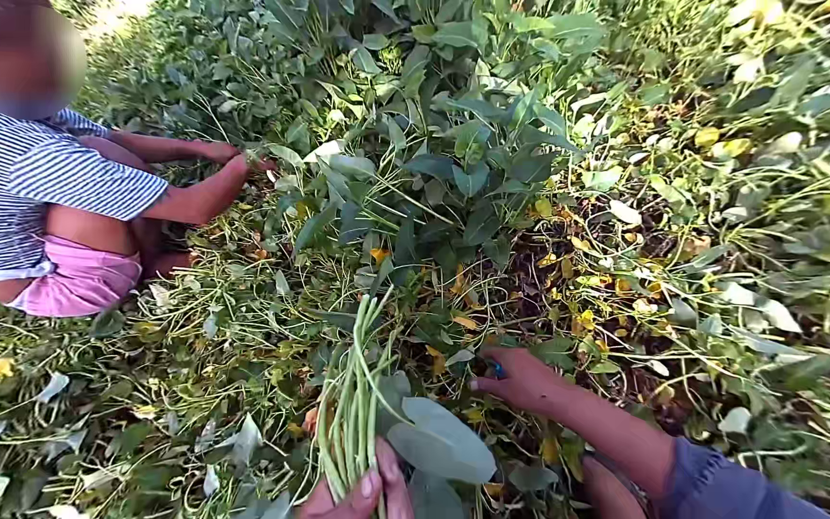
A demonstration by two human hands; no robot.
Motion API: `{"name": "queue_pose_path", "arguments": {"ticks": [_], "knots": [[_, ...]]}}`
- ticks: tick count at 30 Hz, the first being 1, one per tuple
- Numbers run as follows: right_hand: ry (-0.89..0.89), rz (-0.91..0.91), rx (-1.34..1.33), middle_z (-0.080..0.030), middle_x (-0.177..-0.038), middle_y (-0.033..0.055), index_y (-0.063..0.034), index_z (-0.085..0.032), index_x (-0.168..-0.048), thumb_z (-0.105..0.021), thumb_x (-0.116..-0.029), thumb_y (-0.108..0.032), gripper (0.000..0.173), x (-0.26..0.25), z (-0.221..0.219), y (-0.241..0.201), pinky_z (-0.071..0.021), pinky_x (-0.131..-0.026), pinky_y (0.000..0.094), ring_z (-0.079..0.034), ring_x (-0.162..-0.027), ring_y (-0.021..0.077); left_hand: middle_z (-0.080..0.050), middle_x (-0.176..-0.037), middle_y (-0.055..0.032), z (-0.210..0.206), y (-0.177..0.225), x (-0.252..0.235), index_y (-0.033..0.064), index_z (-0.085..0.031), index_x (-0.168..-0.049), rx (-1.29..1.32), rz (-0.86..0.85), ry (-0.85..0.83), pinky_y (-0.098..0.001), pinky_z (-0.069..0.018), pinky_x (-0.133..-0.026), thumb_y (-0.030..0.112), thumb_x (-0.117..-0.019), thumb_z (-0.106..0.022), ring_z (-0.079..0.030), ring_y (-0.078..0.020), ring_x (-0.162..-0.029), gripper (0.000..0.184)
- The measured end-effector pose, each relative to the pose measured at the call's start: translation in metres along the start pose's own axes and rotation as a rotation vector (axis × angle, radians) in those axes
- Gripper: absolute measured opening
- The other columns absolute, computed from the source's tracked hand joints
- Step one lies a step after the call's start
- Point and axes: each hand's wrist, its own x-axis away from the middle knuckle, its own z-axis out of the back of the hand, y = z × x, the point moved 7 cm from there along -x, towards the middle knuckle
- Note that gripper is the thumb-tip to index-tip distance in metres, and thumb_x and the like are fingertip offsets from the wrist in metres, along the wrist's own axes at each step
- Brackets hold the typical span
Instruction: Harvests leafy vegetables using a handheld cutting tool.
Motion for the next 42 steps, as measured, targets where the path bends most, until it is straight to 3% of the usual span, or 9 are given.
{"name": "queue_pose_path", "arguments": {"ticks": [3, 6, 9, 15, 22, 27, 32, 36, 42], "knots": [[-0.128, 0.068, -0.064, -0.067, -0.118, 0.0241, 0.0016, -0.064, -0.129, -0.072, -0.0952, -0.022, 0.042, 0.013, -0.024, -0.007, -0.0499, -0.1, 0.0577, -0.066, -0.11, 0.0373, -0.068, -0.074, -0.0058, -0.012, -0.027, -0.034, 0.0038, -0.057, -0.11, -0.162, -0.011, 0.265, -0.0316, -0.061, -0.061, 0.011, -0.1073, -0.046, -0.068, -0.0157, -0.063, 0.014], [-0.227, 0.051, -0.28, -0.07, -0.093, 0.0067, -0.0101, -0.061, -0.13, -0.068, -0.0978, -0.024, 0.036, 0.08, 0.014, 0.015, -0.0541, -0.06, 0.0339, -0.064, -0.067, 0.0159, -0.068, -0.075, -0.0099, -0.005, -0.058, -0.059, -0.0043, -0.057, -0.115, -0.267, 0.021, 0.498, -0.0295, -0.0588, -0.056, 0.008, -0.1079, -0.044, -0.066, -0.0162, -0.059, 0.018], [-0.281, 0.063, -0.377, -0.069, -0.086, 0.0015, -0.016, -0.061, -0.128, -0.07, -0.0961, -0.028, 0.035, 0.15, 0.04, 0.024, -0.0524, -0.051, 0.0287, -0.061, -0.059, 0.011, -0.072, -0.084, -0.0088, 0.0, -0.101, -0.078, -0.0017, -0.062, -0.12, -0.369, 0.234, 0.508, -0.0274, -0.0567, -0.054, 0.017, -0.1097, -0.046, -0.067, -0.0145, -0.063, 0.026], [-0.536, 0.138, -0.005, -0.07, -0.097, 0.0183, -0.0018, -0.061, -0.125, -0.063, -0.1027, -0.017, 0.027, 0.158, -0.016, 0.004, -0.0554, -0.081, 0.0571, -0.069, -0.084, 0.0335, -0.068, -0.083, -0.006, -0.029, -0.175, -0.094, 0.0028, -0.058, -0.12, -0.166, 0.665, 0.328, -0.0291, -0.0563, -0.061, 0.026, -0.107, -0.055, -0.065, -0.0142, -0.066, 0.027], [0.154, -0.327, -0.279, -0.065, -0.09, 0.0059, -0.0068, -0.06, -0.126, -0.018, -0.1113, -0.05, 0.062, 0.071, 0.075, 0.067, -0.0474, -0.062, 0.0306, -0.055, -0.064, 0.0135, -0.067, -0.08, -0.0049, -0.03, -0.179, -0.086, 0.0035, -0.061, -0.121, -0.214, 0.631, 0.372, -0.0241, -0.0517, -0.054, 0.018, -0.1042, -0.06, -0.063, -0.0114, -0.062, 0.022], [-0.179, -0.545, 0.099, -0.062, -0.123, 0.0302, 0.0019, -0.056, -0.137, -0.029, -0.1124, -0.045, 0.06, 0.026, 0.018, 0.144, -0.0472, -0.096, 0.0607, -0.064, -0.109, 0.0438, -0.067, -0.076, -0.0025, -0.018, -0.182, -0.083, 0.0045, -0.063, -0.12, -0.346, 0.638, 0.351, -0.0232, -0.0495, -0.053, 0.02, -0.1029, -0.063, -0.061, -0.0096, -0.06, 0.023], [-0.091, -0.511, 0.051, -0.059, -0.134, 0.0276, -0.0138, -0.037, -0.158, -0.027, -0.1146, -0.022, 0.046, 0.068, 0.05, 0.11, -0.0451, -0.102, 0.0553, -0.062, -0.115, 0.0408, -0.065, -0.074, 0.0002, 0.045, -0.103, -0.088, 0.0067, -0.061, -0.114, -0.427, 0.533, 0.292, -0.0242, -0.0541, -0.056, 0.016, -0.1011, -0.064, -0.063, -0.0093, -0.062, 0.016], [0.193, -0.182, -0.279, -0.064, -0.082, 0.0075, -0.0105, -0.059, -0.14, -0.032, -0.113, -0.034, 0.045, 0.064, 0.092, 0.093, -0.0436, -0.053, 0.0311, -0.05, -0.056, 0.0132, -0.063, -0.077, -0.0037, 0.141, 0.025, -0.047, 0.0053, -0.062, -0.116, -0.411, 0.189, 0.684, -0.0284, -0.0578, -0.059, 0.013, -0.1052, -0.054, -0.062, -0.0118, -0.061, 0.016], [-0.201, -0.051, -0.051, -0.067, -0.108, 0.0165, -0.0092, -0.057, -0.14, -0.053, -0.1075, -0.039, 0.044, 0.01, 0.013, 0.049, -0.0591, -0.07, 0.0443, -0.067, -0.073, 0.0252, -0.06, -0.07, 0.0033, 0.228, 0.137, 0.062, 0.0144, -0.06, -0.101, -0.341, -0.173, 1.105, -0.0212, -0.0536, -0.048, 0.027, -0.109, -0.045, -0.057, -0.0045, -0.052, 0.022]]}}
